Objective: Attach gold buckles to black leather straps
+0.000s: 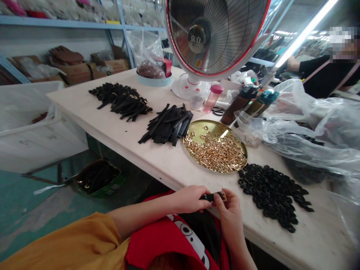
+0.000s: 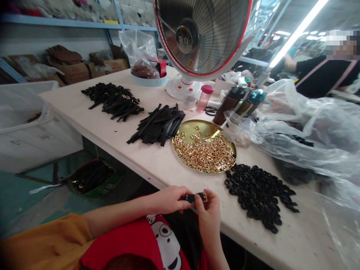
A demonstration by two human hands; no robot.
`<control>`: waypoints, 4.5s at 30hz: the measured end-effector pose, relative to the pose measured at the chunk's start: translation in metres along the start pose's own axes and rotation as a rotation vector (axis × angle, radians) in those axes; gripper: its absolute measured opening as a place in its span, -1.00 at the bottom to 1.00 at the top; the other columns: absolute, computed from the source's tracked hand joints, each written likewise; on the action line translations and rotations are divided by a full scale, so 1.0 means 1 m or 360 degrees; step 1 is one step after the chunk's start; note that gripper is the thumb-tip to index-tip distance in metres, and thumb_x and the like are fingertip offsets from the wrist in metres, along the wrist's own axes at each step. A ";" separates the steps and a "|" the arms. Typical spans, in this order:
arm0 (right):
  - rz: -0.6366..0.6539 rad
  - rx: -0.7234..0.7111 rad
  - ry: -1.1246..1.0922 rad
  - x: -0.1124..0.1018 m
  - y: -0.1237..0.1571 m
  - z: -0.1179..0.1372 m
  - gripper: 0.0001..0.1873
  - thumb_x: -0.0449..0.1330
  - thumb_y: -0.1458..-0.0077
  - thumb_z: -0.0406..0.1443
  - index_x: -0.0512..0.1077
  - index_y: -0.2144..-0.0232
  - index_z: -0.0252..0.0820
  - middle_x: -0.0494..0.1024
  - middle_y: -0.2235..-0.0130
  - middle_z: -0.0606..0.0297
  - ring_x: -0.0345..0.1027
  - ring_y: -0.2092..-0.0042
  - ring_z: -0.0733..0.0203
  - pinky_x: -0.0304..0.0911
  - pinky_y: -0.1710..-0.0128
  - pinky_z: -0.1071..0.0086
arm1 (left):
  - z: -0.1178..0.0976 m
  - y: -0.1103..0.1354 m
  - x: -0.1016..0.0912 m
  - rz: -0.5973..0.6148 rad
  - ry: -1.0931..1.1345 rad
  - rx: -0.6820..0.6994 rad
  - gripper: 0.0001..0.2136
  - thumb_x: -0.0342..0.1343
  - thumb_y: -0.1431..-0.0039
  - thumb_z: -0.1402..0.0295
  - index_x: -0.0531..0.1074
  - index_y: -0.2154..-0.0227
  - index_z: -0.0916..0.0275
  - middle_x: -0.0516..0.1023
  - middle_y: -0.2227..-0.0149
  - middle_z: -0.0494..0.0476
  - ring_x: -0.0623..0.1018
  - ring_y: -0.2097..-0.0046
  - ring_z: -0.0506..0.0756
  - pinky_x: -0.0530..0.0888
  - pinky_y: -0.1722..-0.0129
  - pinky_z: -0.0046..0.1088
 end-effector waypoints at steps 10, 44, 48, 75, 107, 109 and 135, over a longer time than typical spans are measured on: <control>0.0213 0.0258 -0.0154 0.007 0.003 -0.019 -0.66 0.20 0.10 -0.09 0.21 0.33 -0.10 0.33 0.58 0.49 0.25 0.53 0.29 0.20 0.52 0.43 | 0.027 -0.006 0.020 0.0337 0.0734 -0.0293 -0.76 -0.02 -0.05 0.37 0.32 0.20 0.33 0.49 0.43 0.06 0.48 0.40 -0.02 0.33 0.41 -0.55; 0.0291 -0.0024 0.0382 0.008 0.012 -0.006 -0.69 0.11 0.05 -0.03 0.30 0.38 -0.13 0.38 0.56 0.37 0.23 0.53 0.23 0.16 0.54 0.38 | 0.028 -0.014 0.029 0.0404 0.0778 -0.0325 -0.90 -0.03 0.01 0.52 0.38 0.49 0.31 0.41 0.64 -0.07 0.45 0.52 -0.06 0.38 0.40 -0.54; 0.0364 -0.0198 0.0622 0.000 0.002 -0.004 -0.66 0.05 0.01 -0.01 0.33 0.36 -0.13 0.44 0.48 0.29 0.29 0.45 0.17 0.23 0.46 0.32 | 0.027 -0.020 0.028 0.0449 0.0807 -0.0278 -0.87 -0.03 0.02 0.55 0.41 0.50 0.29 0.43 0.61 -0.09 0.45 0.51 -0.07 0.37 0.40 -0.56; -0.0134 -0.0896 0.1036 -0.010 -0.041 0.011 -0.72 -0.02 -0.11 -0.17 0.36 0.26 -0.23 0.42 0.29 0.11 0.27 0.25 0.07 0.17 0.21 0.19 | 0.073 -0.015 -0.193 -0.1257 -0.1172 -0.0563 -0.84 -0.08 -0.15 0.40 0.27 0.22 0.33 0.41 0.25 0.25 0.43 0.19 0.13 0.30 0.20 -0.35; -0.0380 -0.0531 0.1434 -0.101 -0.098 0.046 -0.71 0.16 0.11 -0.12 0.35 0.39 -0.21 0.38 0.43 0.22 0.26 0.38 0.11 0.15 0.38 0.27 | 0.010 -0.007 0.029 0.0301 0.2143 -0.0530 -0.71 0.05 0.20 0.58 0.41 0.31 0.38 0.47 0.31 0.17 0.49 0.33 -0.02 0.40 0.37 -0.57; -0.0259 -0.0284 0.0815 -0.095 -0.082 0.030 -0.65 0.22 0.17 -0.07 0.34 0.39 -0.18 0.38 0.47 0.31 0.25 0.44 0.20 0.17 0.41 0.32 | 0.008 -0.008 0.030 0.0318 0.2164 -0.0533 -0.71 0.06 0.20 0.58 0.42 0.30 0.38 0.47 0.29 0.17 0.49 0.32 -0.02 0.40 0.34 -0.56; 0.0107 0.0605 -0.0976 -0.003 -0.005 -0.032 -0.72 0.26 0.10 -0.21 0.41 0.27 -0.10 0.50 0.41 0.37 0.36 0.39 0.33 0.35 0.35 0.42 | 0.015 -0.023 0.038 0.0177 0.1737 -0.0390 -0.62 0.02 0.15 0.57 0.43 0.19 0.23 0.44 0.17 0.07 0.43 0.22 -0.02 0.37 0.32 -0.55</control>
Point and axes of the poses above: each hand's wrist, its own y-axis away from the middle knuckle, its own x-axis out of the palm, z = x × y, the point moved 9 cm from there along -y, towards the middle knuckle
